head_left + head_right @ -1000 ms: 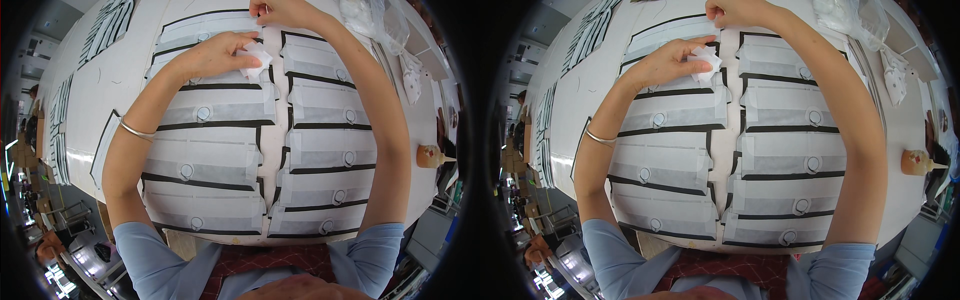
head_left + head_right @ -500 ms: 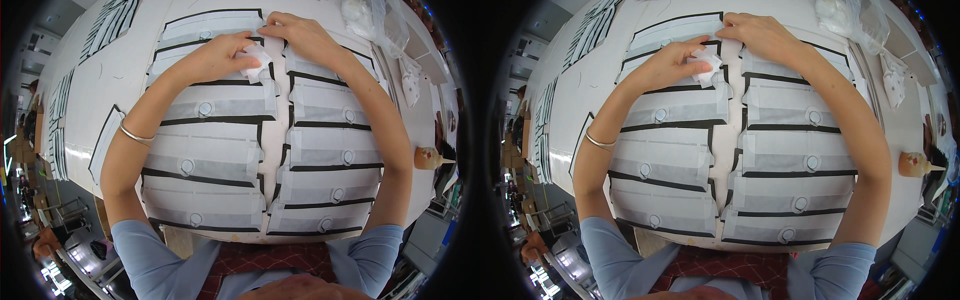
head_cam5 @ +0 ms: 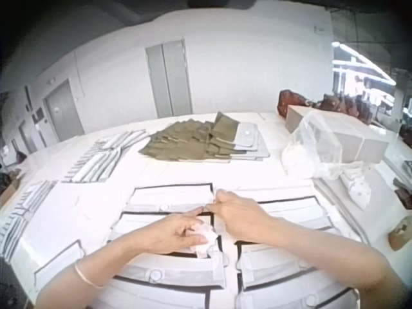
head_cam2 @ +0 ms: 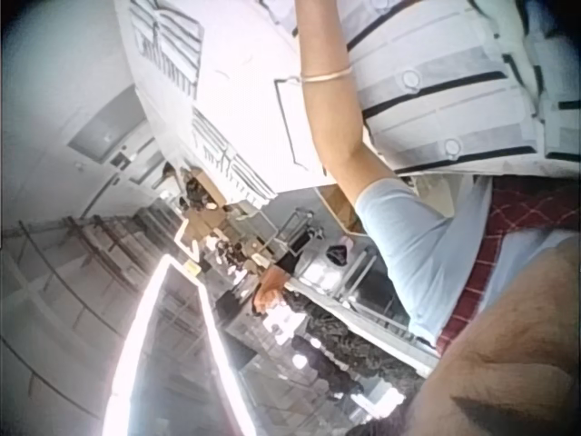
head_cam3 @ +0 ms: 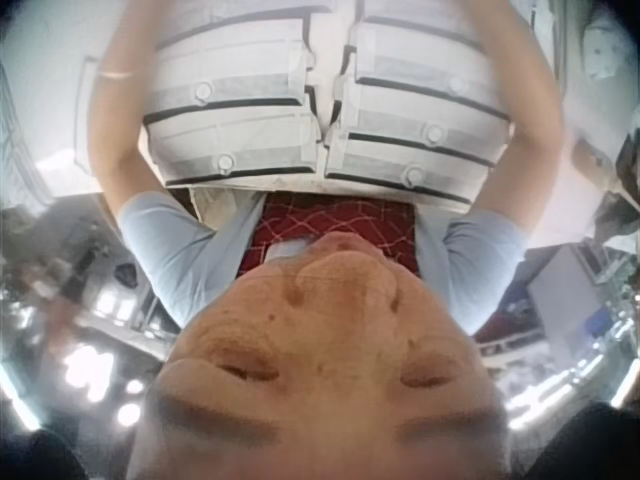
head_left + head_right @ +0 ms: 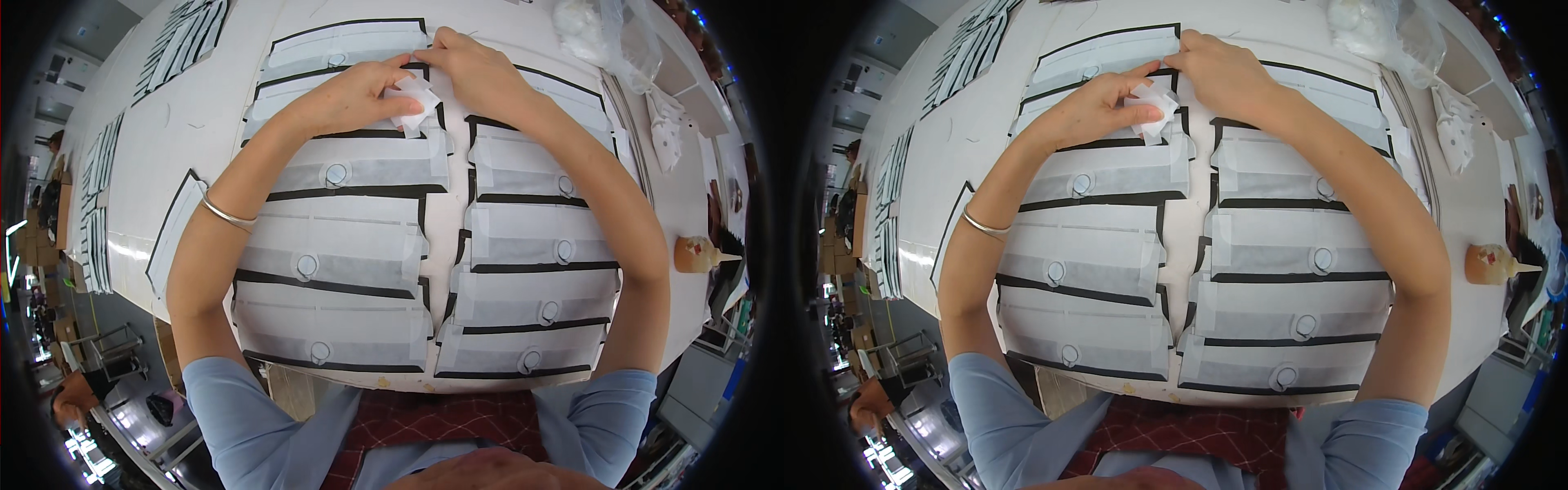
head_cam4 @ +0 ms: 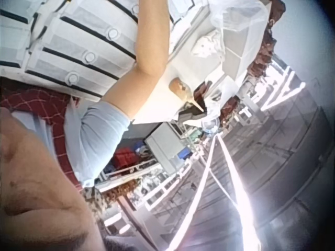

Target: The person applies a viscous substance from a squeeze bottle onto the center of several white rectangular items arranged on a table. They then place small white paper pieces over the applied substance and press them down. The person repeats this process across multiple items.

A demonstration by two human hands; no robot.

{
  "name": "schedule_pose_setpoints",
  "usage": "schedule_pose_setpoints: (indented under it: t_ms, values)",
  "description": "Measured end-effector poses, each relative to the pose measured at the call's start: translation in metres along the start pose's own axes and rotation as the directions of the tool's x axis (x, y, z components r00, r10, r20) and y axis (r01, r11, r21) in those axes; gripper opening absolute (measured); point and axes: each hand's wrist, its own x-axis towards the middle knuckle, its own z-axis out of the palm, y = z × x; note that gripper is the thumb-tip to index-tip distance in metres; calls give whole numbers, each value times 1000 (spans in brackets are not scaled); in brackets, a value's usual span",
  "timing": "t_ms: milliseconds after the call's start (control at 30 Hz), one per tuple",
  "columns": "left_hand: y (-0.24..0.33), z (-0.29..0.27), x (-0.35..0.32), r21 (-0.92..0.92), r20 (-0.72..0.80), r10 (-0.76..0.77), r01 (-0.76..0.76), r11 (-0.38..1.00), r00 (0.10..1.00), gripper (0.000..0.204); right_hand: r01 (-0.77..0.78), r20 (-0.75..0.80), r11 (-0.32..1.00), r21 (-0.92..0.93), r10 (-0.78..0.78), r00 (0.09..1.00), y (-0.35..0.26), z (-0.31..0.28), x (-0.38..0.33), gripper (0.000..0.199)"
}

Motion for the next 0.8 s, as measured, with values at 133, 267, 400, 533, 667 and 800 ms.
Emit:
schedule_pose_setpoints:
  t_ms: [133,267,400,533,667,800]
  values:
    - [4,-1,0,-5,18,-5,5,1000,1000,43,-80,-24,997,12,81,996,15,-9,13,49]
    - [3,1,1,-4,8,11,-11,1000,1000,42,2,-42,998,-57,-4,999,26,-5,13,43]
    - [3,3,-1,1,-12,1,-1,1000,1000,40,55,-63,991,-122,-63,996,20,-12,5,41]
    - [6,1,0,11,16,6,-6,1000,1000,38,131,-102,974,-184,-151,983,28,2,2,41]
    - [8,12,-3,0,-136,-15,15,1000,991,39,34,-68,997,-70,-38,997,21,-2,9,38]
    - [19,16,-22,45,-372,6,12,999,928,40,-13,-213,905,425,114,970,17,-7,16,26]
